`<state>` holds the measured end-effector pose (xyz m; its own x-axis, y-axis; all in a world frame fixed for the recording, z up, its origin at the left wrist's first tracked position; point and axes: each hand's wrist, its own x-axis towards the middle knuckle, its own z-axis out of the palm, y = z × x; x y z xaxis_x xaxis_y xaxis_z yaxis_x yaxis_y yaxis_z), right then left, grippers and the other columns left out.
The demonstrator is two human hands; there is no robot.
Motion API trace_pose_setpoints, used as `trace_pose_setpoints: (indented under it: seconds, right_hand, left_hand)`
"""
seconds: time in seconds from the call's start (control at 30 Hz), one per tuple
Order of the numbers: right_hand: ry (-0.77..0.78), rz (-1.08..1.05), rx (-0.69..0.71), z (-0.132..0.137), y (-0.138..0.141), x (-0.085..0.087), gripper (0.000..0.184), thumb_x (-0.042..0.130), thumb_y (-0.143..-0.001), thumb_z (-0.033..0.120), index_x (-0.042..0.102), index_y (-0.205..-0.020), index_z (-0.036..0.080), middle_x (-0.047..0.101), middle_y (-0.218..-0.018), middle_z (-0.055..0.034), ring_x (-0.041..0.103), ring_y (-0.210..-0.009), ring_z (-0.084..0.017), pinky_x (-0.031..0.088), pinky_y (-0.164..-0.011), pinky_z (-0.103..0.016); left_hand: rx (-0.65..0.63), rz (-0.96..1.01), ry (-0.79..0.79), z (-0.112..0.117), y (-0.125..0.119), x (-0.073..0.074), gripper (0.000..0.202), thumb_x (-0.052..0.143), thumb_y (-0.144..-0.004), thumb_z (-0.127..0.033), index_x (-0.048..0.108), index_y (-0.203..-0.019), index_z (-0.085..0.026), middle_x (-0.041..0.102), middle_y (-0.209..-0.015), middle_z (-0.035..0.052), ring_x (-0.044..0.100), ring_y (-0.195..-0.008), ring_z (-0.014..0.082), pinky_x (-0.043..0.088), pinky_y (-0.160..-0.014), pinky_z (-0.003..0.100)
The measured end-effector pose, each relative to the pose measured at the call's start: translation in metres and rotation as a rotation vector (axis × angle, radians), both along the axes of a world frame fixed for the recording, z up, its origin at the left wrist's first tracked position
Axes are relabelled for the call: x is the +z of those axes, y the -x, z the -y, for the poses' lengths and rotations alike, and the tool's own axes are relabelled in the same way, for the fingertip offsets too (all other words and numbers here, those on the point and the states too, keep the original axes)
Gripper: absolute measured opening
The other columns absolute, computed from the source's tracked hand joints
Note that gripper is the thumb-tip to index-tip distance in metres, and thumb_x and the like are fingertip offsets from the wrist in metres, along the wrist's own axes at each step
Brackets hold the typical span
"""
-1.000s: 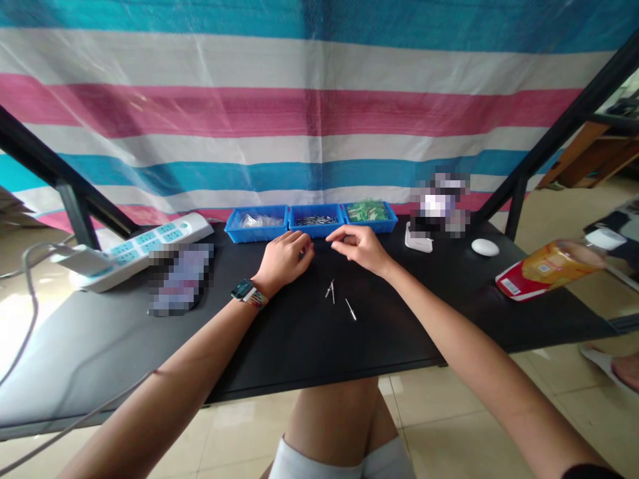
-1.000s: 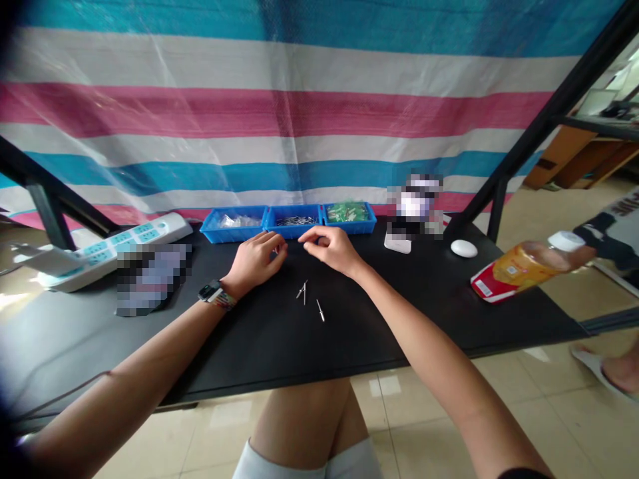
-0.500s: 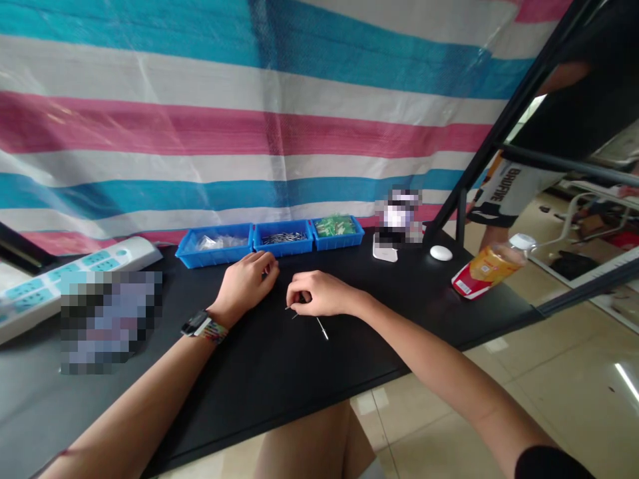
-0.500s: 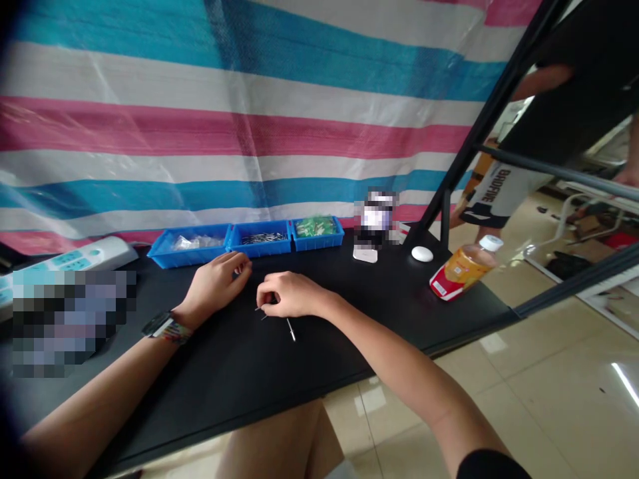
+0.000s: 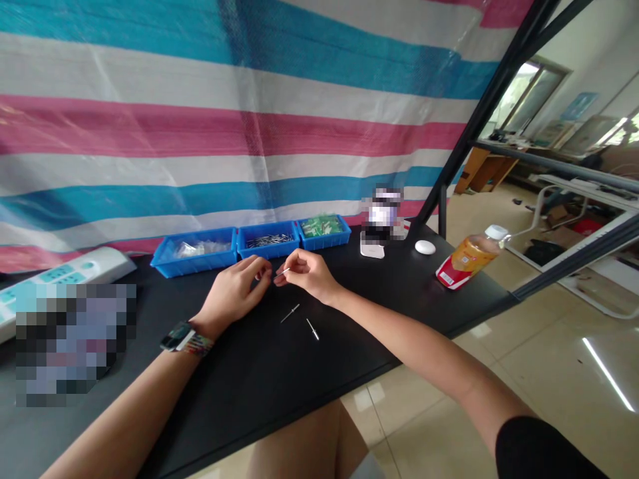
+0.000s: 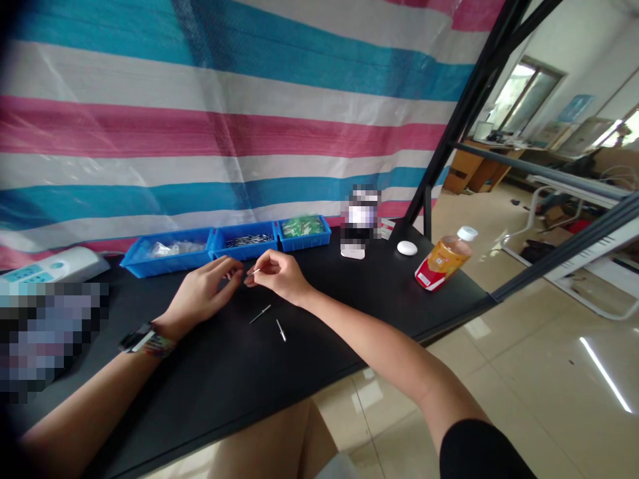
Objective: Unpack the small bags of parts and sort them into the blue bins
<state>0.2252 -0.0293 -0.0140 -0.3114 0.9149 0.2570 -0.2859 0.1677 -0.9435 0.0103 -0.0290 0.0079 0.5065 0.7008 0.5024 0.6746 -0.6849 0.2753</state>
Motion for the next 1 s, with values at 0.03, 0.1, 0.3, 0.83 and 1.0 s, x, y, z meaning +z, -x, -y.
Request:
trace_pose_setpoints:
  seconds: [0.03,0.1,0.3,0.83,1.0]
  right_hand:
    - [0.024,-0.015,-0.001,-0.0013,0.0005,-0.0008,0.035,0.091,-0.077,0.037,0.061,-0.085,0.020,0.072,-0.089,0.0008,0.076,-0.074,-0.017,0.068,-0.085,-0.041]
    - [0.056,-0.025,-0.002,-0.0026,0.0012,-0.0011,0.041,0.094,-0.076,0.043,0.063,-0.086,0.019,0.071,-0.085,0.0017,0.077,-0.074,-0.017,0.069,-0.084,-0.041]
    - [0.091,-0.010,-0.054,-0.0007,0.0008,0.0033,0.045,0.097,-0.072,0.051,0.071,-0.090,0.019,0.071,-0.079,0.0023,0.074,-0.067,-0.015,0.068,-0.068,-0.032]
    - [0.060,0.030,-0.145,-0.0031,-0.0041,0.0024,0.039,0.092,-0.075,0.050,0.070,-0.085,0.019,0.069,-0.074,0.0027,0.070,-0.061,-0.013,0.062,-0.060,-0.027]
    - [0.049,0.052,-0.169,-0.0032,-0.0059,0.0029,0.041,0.086,-0.080,0.057,0.069,-0.083,0.020,0.072,-0.079,0.0005,0.069,-0.060,-0.012,0.061,-0.058,-0.026]
  left_hand:
    - [-0.019,-0.001,-0.003,0.0008,-0.0004,0.0011,0.028,0.045,-0.109,-0.039,0.066,-0.103,-0.021,0.073,-0.097,0.0058,0.070,-0.083,0.0212,0.051,-0.074,0.032]
    - [-0.048,-0.002,-0.013,0.0020,-0.0010,0.0027,0.028,0.046,-0.110,-0.039,0.066,-0.104,-0.021,0.073,-0.098,0.0058,0.070,-0.083,0.0208,0.052,-0.075,0.032]
    - [-0.092,0.010,-0.049,0.0033,-0.0020,0.0035,0.023,0.049,-0.108,-0.036,0.066,-0.103,-0.021,0.071,-0.093,0.0054,0.070,-0.081,0.0203,0.052,-0.074,0.031]
    - [-0.030,0.026,-0.058,0.0047,-0.0025,-0.0010,0.030,0.042,-0.114,-0.036,0.064,-0.100,-0.021,0.071,-0.091,0.0062,0.067,-0.079,0.0198,0.049,-0.074,0.031]
    - [-0.020,0.073,-0.043,0.0067,-0.0014,-0.0014,0.023,0.046,-0.113,-0.035,0.064,-0.112,-0.021,0.074,-0.096,0.0066,0.071,-0.083,0.0205,0.052,-0.077,0.031]
